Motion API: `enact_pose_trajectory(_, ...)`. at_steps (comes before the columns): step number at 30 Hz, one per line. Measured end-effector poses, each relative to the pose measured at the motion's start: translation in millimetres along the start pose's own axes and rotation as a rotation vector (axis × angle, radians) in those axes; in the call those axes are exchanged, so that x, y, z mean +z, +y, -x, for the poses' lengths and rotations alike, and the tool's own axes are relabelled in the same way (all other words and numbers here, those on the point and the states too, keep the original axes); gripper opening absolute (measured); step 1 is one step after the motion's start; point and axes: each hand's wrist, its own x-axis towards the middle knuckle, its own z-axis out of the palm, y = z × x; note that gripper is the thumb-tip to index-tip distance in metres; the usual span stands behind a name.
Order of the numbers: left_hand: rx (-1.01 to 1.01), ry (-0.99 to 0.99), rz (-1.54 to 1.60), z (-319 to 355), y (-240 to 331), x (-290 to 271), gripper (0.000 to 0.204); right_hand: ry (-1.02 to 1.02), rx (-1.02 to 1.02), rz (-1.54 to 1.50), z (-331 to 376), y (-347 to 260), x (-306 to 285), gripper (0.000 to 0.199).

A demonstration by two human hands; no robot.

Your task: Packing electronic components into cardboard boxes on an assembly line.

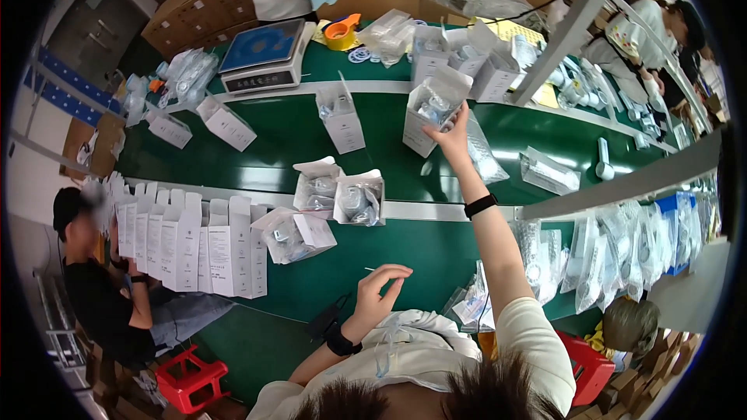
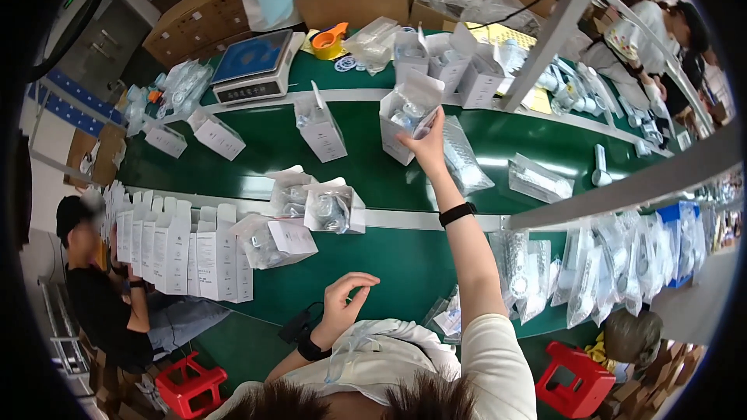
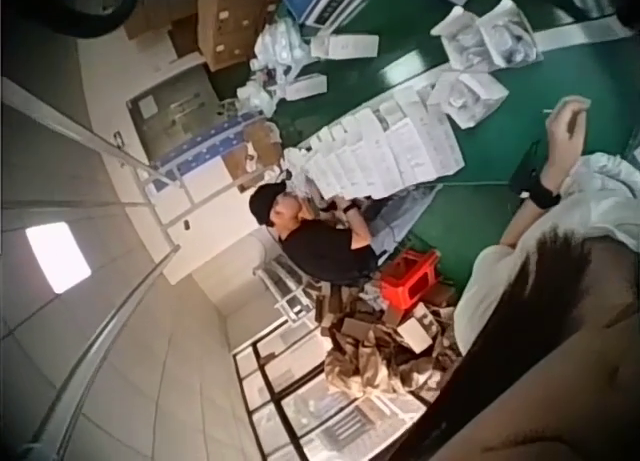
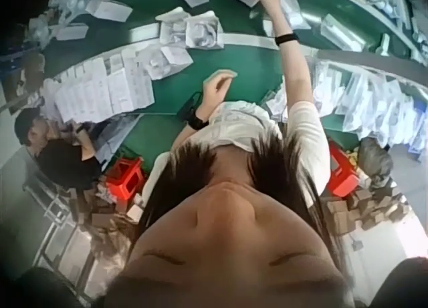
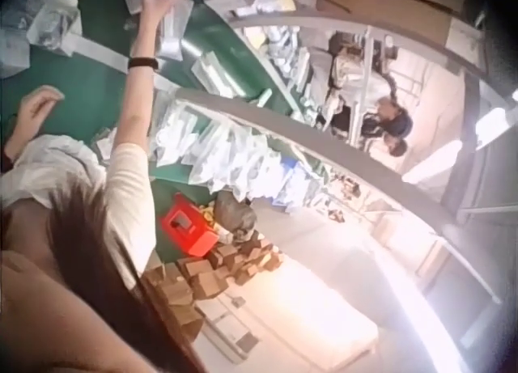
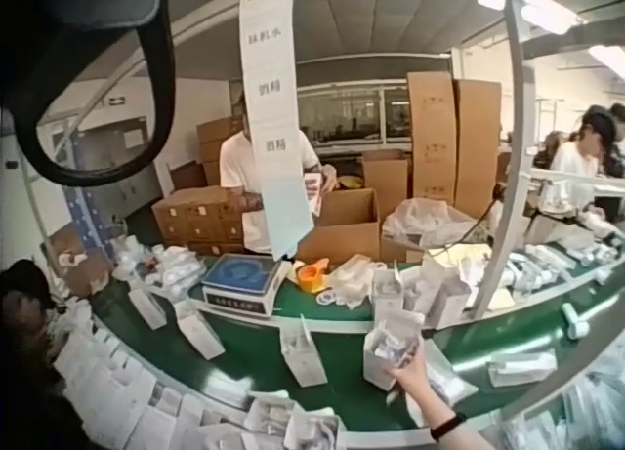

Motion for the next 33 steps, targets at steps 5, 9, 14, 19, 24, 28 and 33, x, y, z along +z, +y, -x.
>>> enact_pose_trajectory(5,0.126,0.553,-0.361,24.1,12.7,-64.6,0.011,0.000,-0.038,-0.029,-8.5,54.4,5.5,0.094)
enact_pose_trajectory(9,-0.055,0.980,-0.991,37.2,11.6,-193.5,0.040,0.028,0.037,0.427,-10.1,61.3,-22.2,0.085)
enact_pose_trajectory(14,-0.545,0.544,-1.454,28.1,-19.8,-253.7,0.082,-0.061,0.279,1.322,-10.2,63.3,-30.9,0.082)
enact_pose_trajectory(19,-0.543,0.376,-1.490,43.8,-72.1,-265.1,0.099,-0.252,0.546,1.296,-4.9,62.1,-23.9,0.085)
enact_pose_trajectory(24,-0.279,0.715,-1.132,63.7,-41.8,-244.9,0.106,0.035,0.355,0.956,22.8,16.4,-45.4,0.075)
enact_pose_trajectory(28,0.122,0.947,-0.819,66.7,35.8,-151.1,0.112,0.165,0.168,-0.030,105.6,-59.9,-52.9,0.061)
enact_pose_trajectory(33,0.179,0.345,-0.829,35.0,18.7,-18.8,0.112,-0.027,0.462,-0.576,203.2,-136.9,-24.4,0.067)
